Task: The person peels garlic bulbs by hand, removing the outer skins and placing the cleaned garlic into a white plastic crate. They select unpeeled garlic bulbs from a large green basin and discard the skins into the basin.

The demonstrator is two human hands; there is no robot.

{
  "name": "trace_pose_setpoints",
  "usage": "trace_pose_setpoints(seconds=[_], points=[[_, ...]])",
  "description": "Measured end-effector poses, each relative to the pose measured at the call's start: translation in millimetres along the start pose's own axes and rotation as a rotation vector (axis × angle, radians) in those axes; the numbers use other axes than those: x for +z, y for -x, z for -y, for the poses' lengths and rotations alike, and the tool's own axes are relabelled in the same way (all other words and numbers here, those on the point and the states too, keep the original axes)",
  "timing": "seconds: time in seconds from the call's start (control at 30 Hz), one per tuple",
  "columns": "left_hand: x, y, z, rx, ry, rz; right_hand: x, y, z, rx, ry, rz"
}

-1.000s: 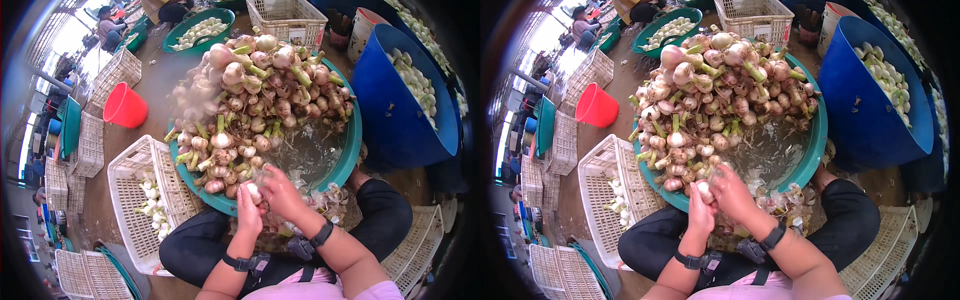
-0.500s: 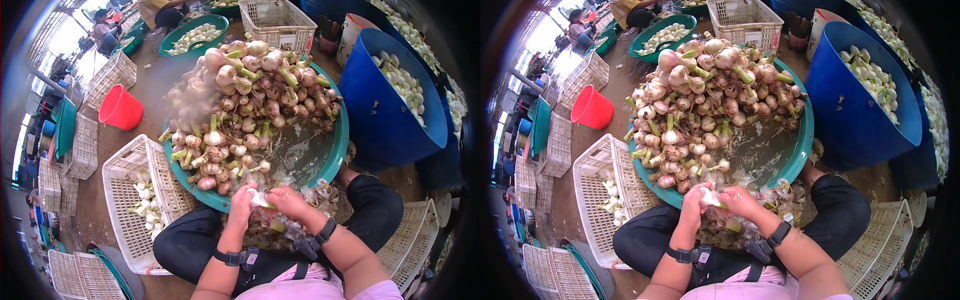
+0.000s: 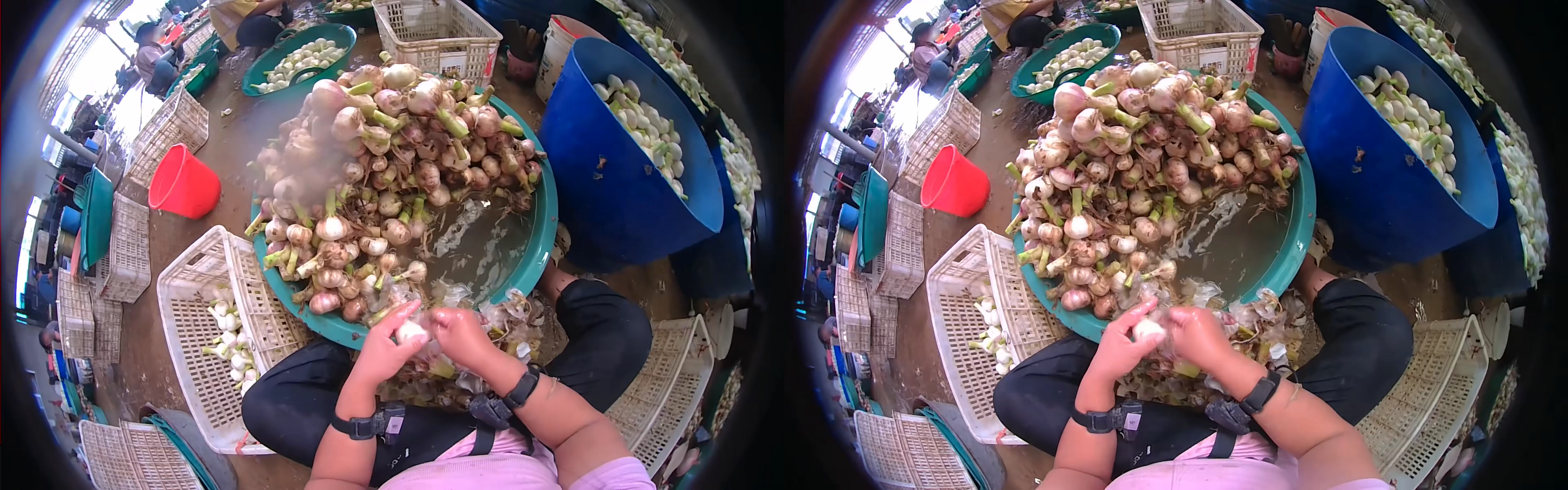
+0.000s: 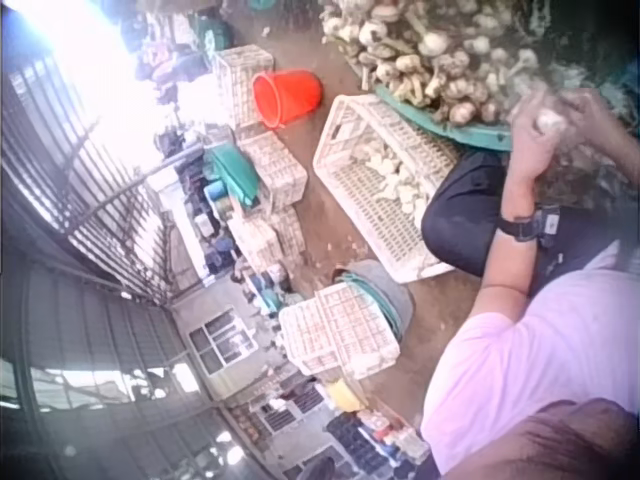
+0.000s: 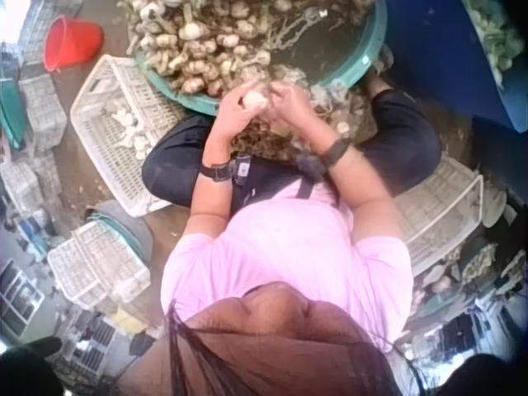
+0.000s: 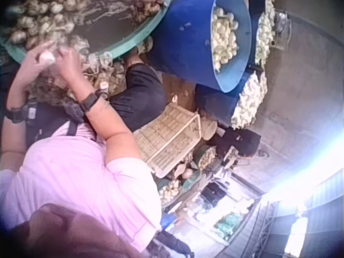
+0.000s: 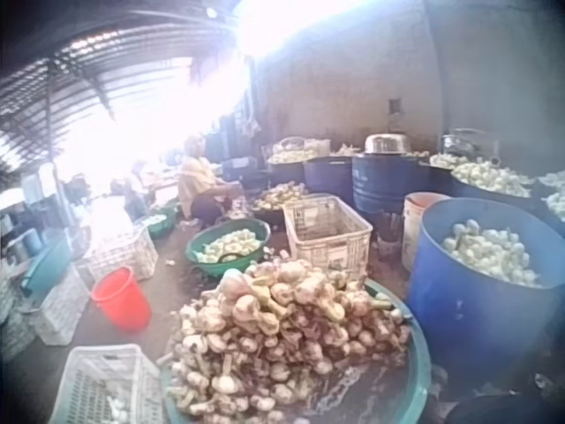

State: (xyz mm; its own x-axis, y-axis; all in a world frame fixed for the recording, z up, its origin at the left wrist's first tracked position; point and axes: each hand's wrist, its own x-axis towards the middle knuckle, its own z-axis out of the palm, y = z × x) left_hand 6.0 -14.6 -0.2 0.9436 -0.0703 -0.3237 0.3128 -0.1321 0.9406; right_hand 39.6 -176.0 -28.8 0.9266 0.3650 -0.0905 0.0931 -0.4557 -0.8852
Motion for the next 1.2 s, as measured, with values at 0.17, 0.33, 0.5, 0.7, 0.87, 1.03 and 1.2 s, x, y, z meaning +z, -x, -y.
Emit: trace_pose_setpoints(seconds=[0.17, 0.33, 0.5, 0.7, 0.87, 1.03, 1.2], points=[[-2, 4, -9, 0.564, -0.645, -0.016, -21, -13, 19, 0.678, -0.69, 0.179], [4, -1, 22, 0.37, -0.211, -0.396, -21, 0, 28, 0.563, -1.301, 0.073], [-13, -8, 19, -0.256, 1.216, -0.541, -65, 40, 16, 0.108, -0.84, 0.198], [-18, 0, 3, -0.486, 1.321, -0.438, -82, 46, 1, 0.341, -1.262, -0.022], [-37, 10, 7, -0.495, 1.459, -0.382, -90, 35, 2, 0.335, -1.163, 0.319], [-32, 12, -6, -0.404, 1.211, -0.519, -30, 10, 82, -0.079, 0.362, 0.381], [-27, 15, -13, -0.3, 1.175, -0.532, 33, -32, 78, -0.47, 0.148, -0.034]])
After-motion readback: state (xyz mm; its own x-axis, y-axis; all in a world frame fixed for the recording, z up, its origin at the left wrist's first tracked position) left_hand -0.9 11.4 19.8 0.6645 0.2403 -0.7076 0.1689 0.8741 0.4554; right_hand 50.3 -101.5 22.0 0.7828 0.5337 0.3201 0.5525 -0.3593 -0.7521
